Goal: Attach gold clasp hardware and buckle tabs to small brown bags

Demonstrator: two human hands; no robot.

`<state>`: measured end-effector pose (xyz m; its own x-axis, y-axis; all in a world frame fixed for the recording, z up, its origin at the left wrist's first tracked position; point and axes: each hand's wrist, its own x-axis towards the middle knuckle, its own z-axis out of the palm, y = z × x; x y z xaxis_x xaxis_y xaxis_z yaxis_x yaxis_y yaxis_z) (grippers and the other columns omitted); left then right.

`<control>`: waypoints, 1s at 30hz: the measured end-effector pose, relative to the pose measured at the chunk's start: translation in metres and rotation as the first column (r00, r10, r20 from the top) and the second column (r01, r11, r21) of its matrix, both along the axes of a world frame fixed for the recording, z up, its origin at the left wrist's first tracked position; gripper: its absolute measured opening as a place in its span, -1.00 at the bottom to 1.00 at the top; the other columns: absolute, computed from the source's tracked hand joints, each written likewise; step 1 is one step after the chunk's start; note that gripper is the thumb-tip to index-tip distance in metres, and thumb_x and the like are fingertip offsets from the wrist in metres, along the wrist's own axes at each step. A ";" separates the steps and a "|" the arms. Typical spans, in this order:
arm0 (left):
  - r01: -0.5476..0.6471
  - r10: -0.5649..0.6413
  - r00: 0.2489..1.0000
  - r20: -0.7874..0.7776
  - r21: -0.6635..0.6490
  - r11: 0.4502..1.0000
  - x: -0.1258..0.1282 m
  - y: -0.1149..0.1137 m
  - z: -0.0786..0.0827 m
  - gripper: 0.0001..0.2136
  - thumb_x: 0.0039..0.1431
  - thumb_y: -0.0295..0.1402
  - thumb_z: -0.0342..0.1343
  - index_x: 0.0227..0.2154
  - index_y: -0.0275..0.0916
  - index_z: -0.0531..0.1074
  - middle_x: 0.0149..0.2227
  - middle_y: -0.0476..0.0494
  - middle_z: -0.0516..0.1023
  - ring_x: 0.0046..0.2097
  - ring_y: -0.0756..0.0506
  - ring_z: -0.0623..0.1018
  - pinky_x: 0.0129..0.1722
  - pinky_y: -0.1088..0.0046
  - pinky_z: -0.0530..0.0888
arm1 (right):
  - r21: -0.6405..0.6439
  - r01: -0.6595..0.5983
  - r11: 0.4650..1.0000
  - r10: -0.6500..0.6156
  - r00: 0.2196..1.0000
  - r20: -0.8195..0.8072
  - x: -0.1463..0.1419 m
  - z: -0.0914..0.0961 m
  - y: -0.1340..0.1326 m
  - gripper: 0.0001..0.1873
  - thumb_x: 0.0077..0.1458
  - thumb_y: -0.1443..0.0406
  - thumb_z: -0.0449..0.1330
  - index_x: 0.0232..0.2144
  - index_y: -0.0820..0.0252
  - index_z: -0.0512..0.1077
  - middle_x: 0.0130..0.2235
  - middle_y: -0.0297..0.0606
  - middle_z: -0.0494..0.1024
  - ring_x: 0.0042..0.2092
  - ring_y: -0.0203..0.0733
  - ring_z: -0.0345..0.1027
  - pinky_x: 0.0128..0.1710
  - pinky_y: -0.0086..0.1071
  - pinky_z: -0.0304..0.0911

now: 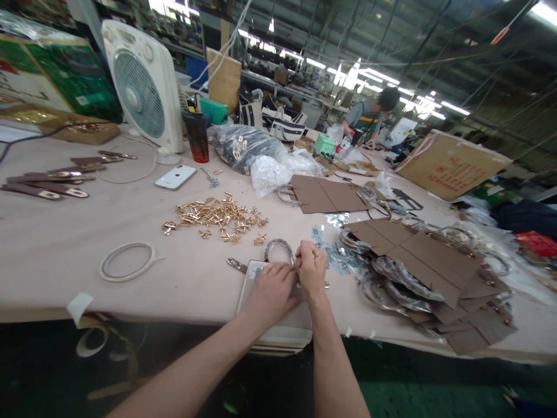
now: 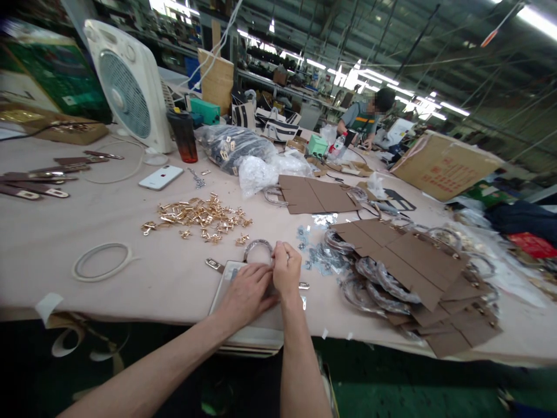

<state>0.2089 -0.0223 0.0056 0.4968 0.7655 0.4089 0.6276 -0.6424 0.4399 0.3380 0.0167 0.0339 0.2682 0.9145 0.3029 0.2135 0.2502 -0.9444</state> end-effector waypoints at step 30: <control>-0.062 0.048 0.990 -0.132 -0.103 0.993 0.011 0.005 0.012 -0.46 0.09 0.06 0.35 0.04 -0.12 0.49 0.27 -0.14 0.45 0.21 -0.31 0.41 0.18 0.00 0.28 | 0.258 0.013 0.966 0.086 0.925 -0.369 0.011 0.012 -0.015 -0.54 0.32 0.09 0.17 -0.57 0.13 0.25 -0.66 -0.54 0.15 -0.68 -0.44 -0.04 -0.72 -0.52 -0.10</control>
